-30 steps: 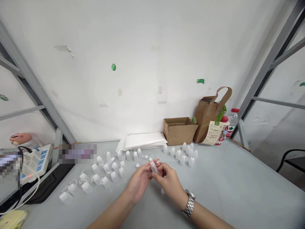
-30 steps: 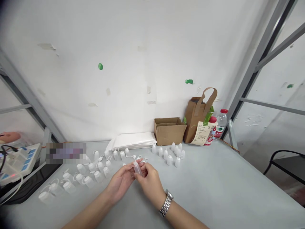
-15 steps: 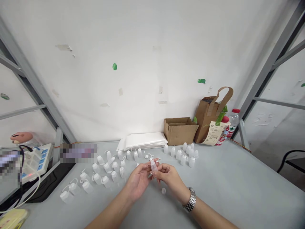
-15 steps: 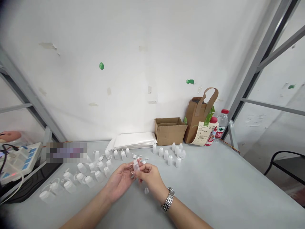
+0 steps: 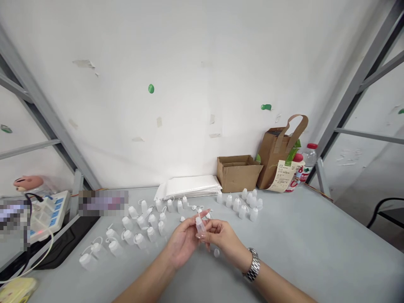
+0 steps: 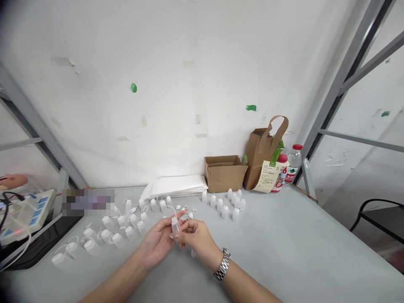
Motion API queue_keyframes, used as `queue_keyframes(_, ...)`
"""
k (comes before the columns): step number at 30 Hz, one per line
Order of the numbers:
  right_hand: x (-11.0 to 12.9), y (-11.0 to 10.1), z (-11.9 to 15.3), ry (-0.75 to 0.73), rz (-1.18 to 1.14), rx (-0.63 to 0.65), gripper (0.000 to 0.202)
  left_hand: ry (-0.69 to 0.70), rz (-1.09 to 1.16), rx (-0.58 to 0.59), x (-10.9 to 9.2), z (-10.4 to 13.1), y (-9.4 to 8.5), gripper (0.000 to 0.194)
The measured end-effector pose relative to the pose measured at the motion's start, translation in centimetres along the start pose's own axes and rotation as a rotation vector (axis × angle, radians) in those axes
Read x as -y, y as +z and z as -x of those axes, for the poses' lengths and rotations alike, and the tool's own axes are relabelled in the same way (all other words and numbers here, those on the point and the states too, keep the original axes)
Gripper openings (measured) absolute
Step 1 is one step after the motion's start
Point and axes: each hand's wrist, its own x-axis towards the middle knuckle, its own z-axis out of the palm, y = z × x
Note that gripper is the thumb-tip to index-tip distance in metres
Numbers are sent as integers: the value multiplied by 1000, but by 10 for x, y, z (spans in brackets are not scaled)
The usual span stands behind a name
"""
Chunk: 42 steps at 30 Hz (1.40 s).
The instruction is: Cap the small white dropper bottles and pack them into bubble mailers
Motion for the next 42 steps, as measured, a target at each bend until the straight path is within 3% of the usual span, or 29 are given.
queue_keyframes(5,1,-1,-1,-20,-2,22,38,49,-75,-30,1,0,2,35)
queue_keyframes(10,-2,-5,-2,-98,94,-146,40,300,-265,-73,4,0,2,35)
queue_keyframes(13,-7,-4,-2,-138,194,-209,37,372,-410,-183,5,0,2,37)
queue_keyframes(15,-8,-3,-2,-146,188,-190,36,354,-437,-210,4,0,1,39)
queue_keyframes(20,5,-3,1,-94,115,59,32,303,-423,-124,-4,2,0,41)
queue_keyframes(23,9,-6,2,-87,100,108,30,287,-421,-89,-8,5,3,39)
queue_keyframes(27,1,-6,0,-126,112,5,28,272,-395,-32,-8,8,6,40)
queue_keyframes(33,-7,0,4,-217,351,-169,16,247,-305,-31,-5,6,3,34)
queue_keyframes(37,-8,0,5,-219,356,-189,15,244,-227,-2,-2,3,1,34)
queue_keyframes(42,-9,-1,2,-151,220,-182,28,224,-215,6,0,2,-1,35)
